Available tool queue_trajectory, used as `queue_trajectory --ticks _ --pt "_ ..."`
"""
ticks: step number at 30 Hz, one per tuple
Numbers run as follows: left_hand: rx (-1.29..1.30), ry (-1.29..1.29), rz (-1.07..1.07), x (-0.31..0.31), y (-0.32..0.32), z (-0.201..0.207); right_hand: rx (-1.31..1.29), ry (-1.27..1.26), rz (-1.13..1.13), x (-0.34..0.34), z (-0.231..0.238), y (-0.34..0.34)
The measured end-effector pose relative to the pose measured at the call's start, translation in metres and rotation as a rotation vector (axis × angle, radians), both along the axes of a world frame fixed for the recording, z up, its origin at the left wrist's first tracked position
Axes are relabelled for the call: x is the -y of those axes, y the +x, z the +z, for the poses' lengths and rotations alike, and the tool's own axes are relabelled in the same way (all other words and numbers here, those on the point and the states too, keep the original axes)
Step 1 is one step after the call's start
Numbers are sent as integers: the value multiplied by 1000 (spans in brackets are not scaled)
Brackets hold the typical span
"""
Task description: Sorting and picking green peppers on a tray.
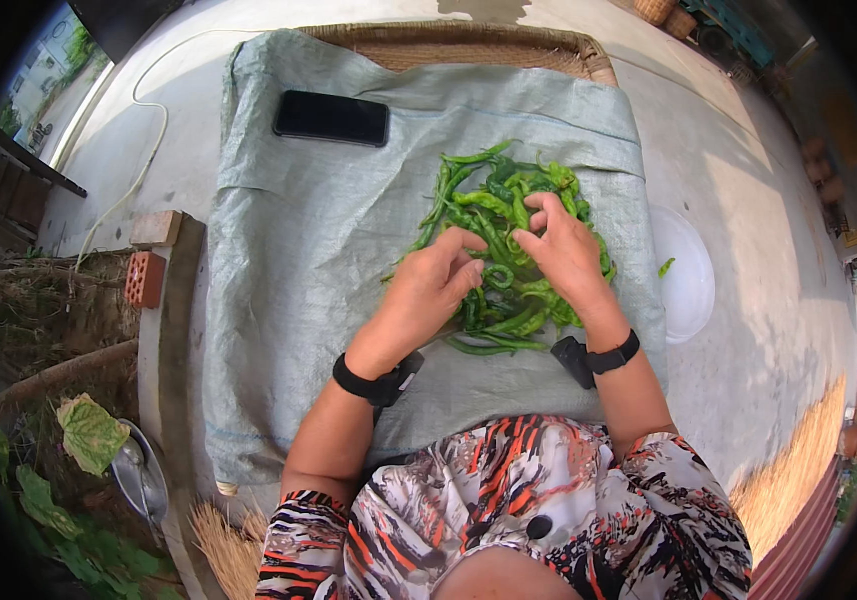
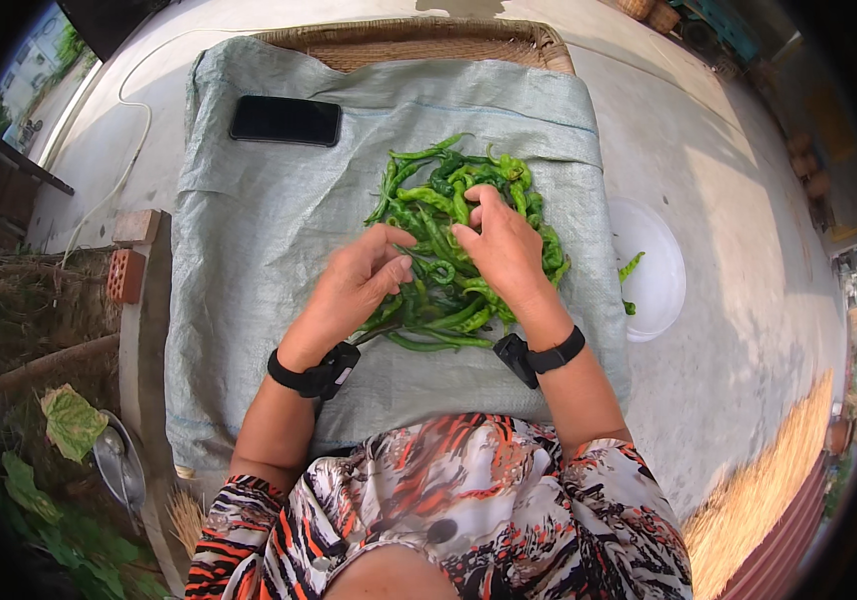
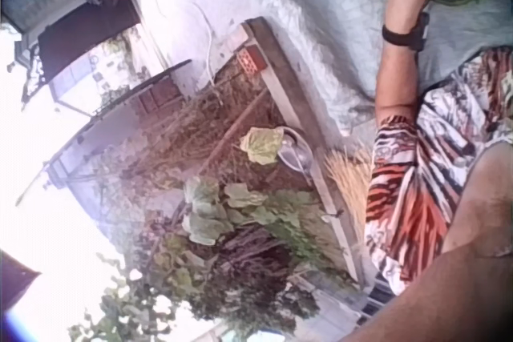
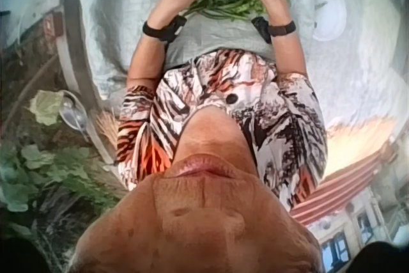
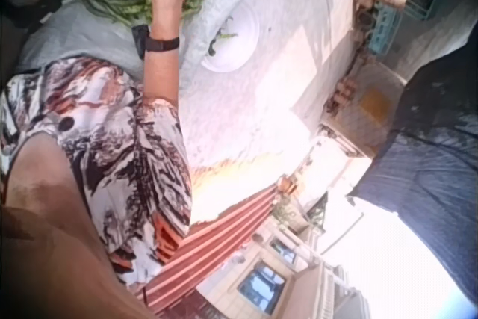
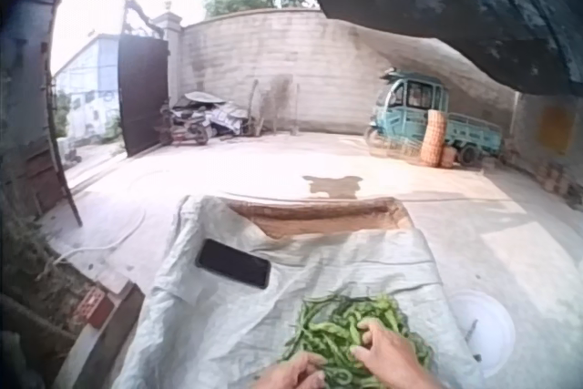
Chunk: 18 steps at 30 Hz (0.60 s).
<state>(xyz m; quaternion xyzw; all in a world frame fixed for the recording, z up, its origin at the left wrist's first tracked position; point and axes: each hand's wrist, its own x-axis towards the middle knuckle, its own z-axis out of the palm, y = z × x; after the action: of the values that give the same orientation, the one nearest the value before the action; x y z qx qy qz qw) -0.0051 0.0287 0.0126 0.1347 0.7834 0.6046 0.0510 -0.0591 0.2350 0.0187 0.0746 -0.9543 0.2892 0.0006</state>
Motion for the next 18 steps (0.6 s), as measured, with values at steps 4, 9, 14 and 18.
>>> queue_trajectory --ticks 4,9,14,18 --pt "-33 -55 -1 -2 -1 3 217 -662 -35 -12 -1 -1" --pt "-96 -116 -12 1 4 6 417 -1367 -8 -15 23 17" --pt "-70 -47 -124 -5 4 11 502 -1635 28 -5 14 29" --pt "-282 -128 -116 -6 0 1 487 -1642 51 7 20 40"
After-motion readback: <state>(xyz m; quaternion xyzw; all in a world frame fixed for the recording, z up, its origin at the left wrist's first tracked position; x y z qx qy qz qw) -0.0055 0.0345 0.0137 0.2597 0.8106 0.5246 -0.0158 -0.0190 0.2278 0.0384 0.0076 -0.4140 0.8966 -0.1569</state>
